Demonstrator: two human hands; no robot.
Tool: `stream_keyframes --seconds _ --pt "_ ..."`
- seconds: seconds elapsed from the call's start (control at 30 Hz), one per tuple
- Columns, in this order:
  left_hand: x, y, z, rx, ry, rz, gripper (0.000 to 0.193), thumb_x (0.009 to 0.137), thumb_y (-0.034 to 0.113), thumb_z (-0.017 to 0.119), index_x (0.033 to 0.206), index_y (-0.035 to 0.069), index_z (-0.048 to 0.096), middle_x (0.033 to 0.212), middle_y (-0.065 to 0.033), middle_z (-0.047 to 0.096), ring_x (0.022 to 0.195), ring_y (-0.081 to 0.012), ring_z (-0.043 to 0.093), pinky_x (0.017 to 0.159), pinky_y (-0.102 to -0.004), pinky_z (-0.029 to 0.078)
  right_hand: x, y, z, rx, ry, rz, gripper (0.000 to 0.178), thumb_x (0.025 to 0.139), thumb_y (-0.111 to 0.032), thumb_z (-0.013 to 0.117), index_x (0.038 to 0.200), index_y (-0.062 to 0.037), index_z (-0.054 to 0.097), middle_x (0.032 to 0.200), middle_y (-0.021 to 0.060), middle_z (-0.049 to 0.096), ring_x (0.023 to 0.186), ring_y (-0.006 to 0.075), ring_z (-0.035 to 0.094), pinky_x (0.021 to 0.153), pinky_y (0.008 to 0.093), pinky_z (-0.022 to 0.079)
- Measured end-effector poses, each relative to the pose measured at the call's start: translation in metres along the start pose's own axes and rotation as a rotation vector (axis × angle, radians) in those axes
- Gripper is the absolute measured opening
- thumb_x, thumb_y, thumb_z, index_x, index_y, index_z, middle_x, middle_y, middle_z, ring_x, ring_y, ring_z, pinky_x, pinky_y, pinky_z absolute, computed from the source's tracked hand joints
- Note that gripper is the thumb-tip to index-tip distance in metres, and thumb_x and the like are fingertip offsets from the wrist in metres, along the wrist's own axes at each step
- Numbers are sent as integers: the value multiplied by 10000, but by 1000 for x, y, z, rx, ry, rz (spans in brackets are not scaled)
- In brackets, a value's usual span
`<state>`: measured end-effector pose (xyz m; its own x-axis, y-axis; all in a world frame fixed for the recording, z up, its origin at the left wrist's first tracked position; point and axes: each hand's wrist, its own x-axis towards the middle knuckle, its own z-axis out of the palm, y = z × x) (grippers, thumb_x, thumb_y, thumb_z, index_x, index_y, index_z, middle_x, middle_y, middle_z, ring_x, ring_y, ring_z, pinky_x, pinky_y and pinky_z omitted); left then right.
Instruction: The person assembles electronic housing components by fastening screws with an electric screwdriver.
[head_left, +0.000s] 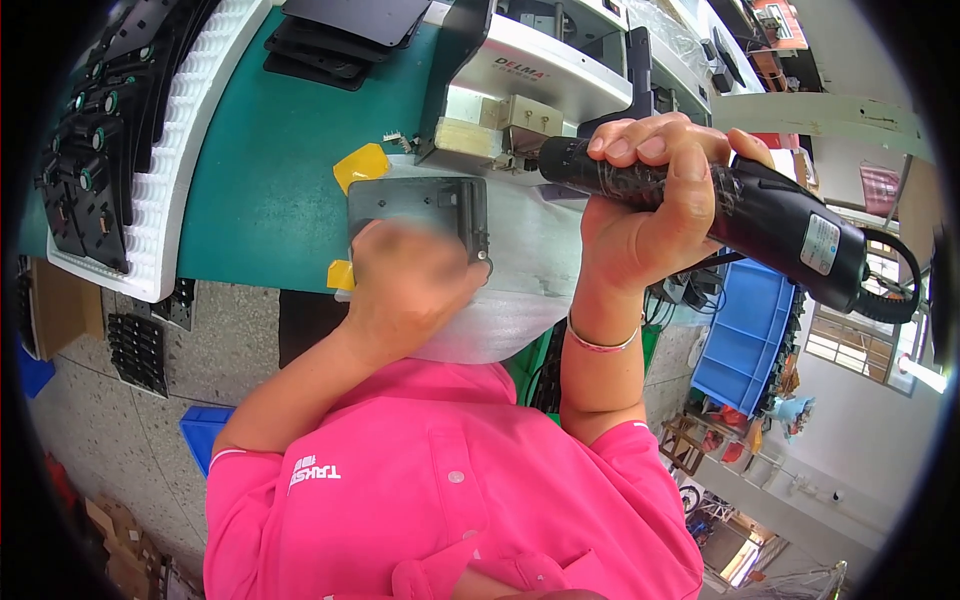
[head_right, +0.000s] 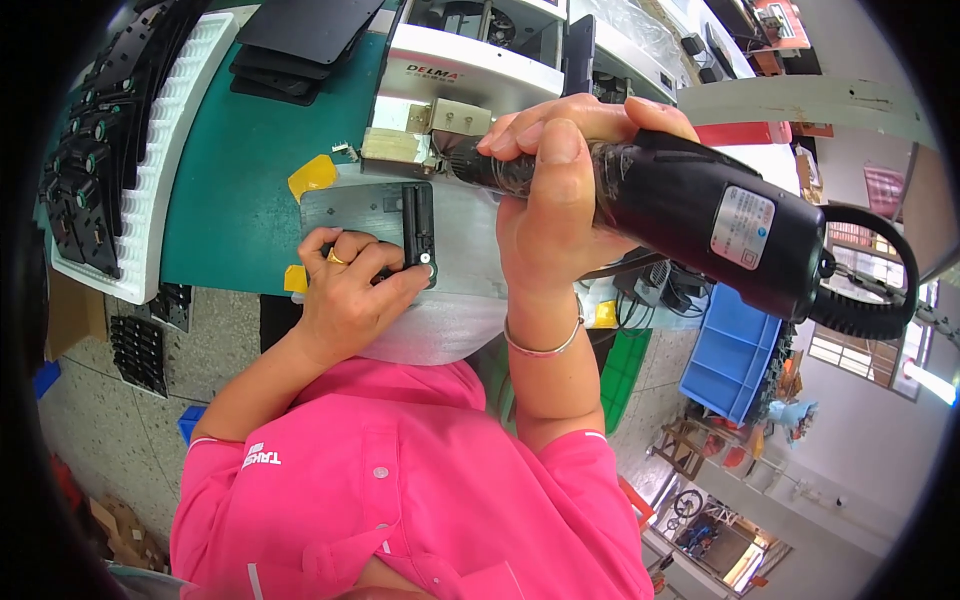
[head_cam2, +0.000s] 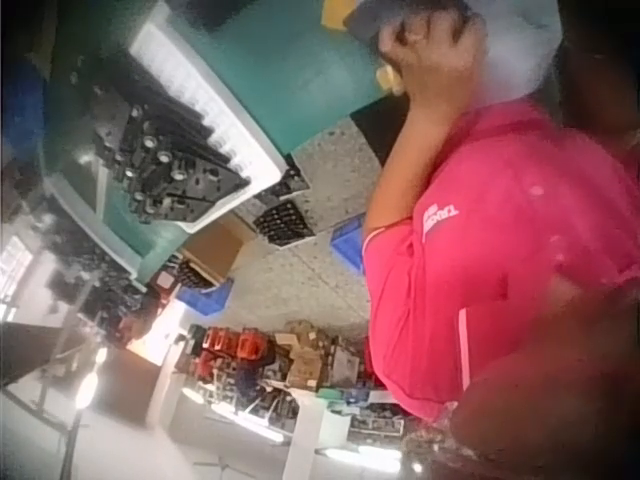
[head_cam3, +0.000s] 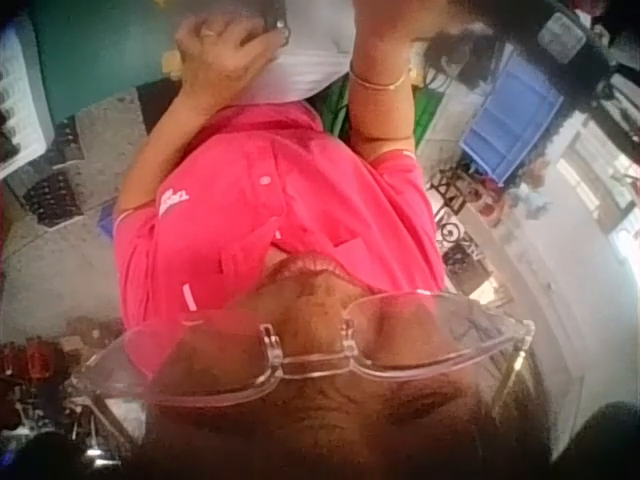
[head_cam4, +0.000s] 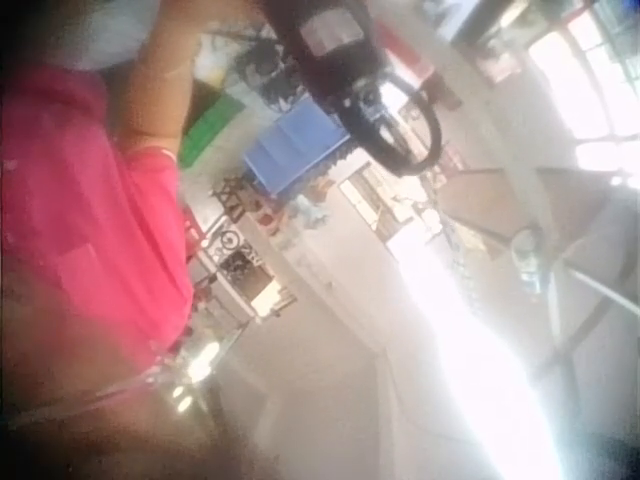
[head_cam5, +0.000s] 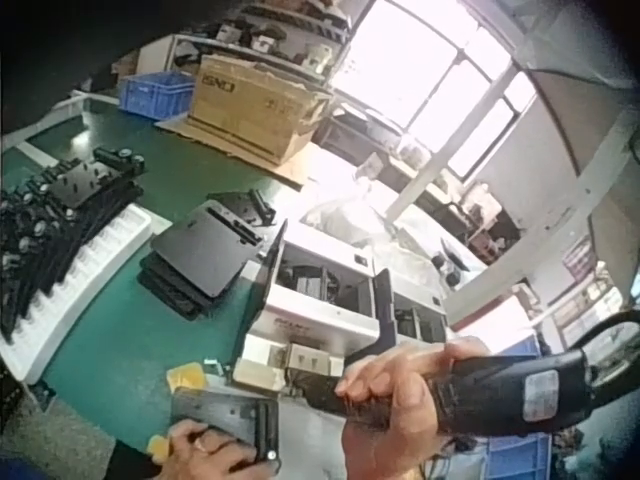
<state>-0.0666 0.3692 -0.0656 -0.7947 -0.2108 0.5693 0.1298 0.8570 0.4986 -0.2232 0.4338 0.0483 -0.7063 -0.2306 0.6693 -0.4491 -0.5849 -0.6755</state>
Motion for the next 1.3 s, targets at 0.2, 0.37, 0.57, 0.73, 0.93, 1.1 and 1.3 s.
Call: stream_keyframes --seconds 0.2,0.37,0.57,0.73,0.93,1.1,1.3 --pt "-1 1 -1 -2 -4 15 120 702 171 702 808 218 671 825 69 549 869 -141 534 896 -422 291 9 6 1 -54 -111 -22 412 856 44 566 1205 -14 356 720 113 577 556 172 578 542 325 530" --pt "-2 0 -3 -21 -17 14 134 707 160 707 831 198 673 843 59 557 874 -153 537 900 -423 285 8 -2 -3 -35 -124 183 382 860 30 568 1194 -19 389 696 103 547 540 184 546 516 349 509" --pt "-2 -2 -2 -92 4 -69 253 704 100 675 944 178 656 907 34 579 900 -187 537 902 -425 273 -26 -40 -22 159 -92 224 451 868 -10 579 1247 -107 356 678 96 500 525 193 486 486 361 500" --pt "0 -3 -5 -73 -40 -19 253 681 83 683 903 205 676 900 47 567 916 -173 532 895 -422 270 -61 -52 -31 111 -134 229 449 882 -102 652 1237 -102 377 677 90 499 551 204 495 494 364 506" --pt "-1 -3 -3 -55 -61 -8 298 669 51 678 898 238 713 897 51 571 922 -170 532 890 -403 249 -78 -44 -29 80 -63 223 460 869 -77 671 1207 -89 359 676 83 526 549 197 517 507 355 516" --pt "-2 -2 -3 -57 -53 -15 291 677 41 674 883 240 722 894 51 568 924 -170 533 885 -403 249 -81 -39 -30 47 -70 200 455 871 -78 672 1198 -83 356 666 84 534 519 199 515 502 355 515" --pt "-2 -1 -3 -60 -56 -27 292 675 36 670 875 241 725 887 50 563 924 -171 534 882 -405 250 -82 -38 -27 12 -79 202 479 868 -83 673 1207 -80 336 651 86 534 518 195 517 504 345 517"
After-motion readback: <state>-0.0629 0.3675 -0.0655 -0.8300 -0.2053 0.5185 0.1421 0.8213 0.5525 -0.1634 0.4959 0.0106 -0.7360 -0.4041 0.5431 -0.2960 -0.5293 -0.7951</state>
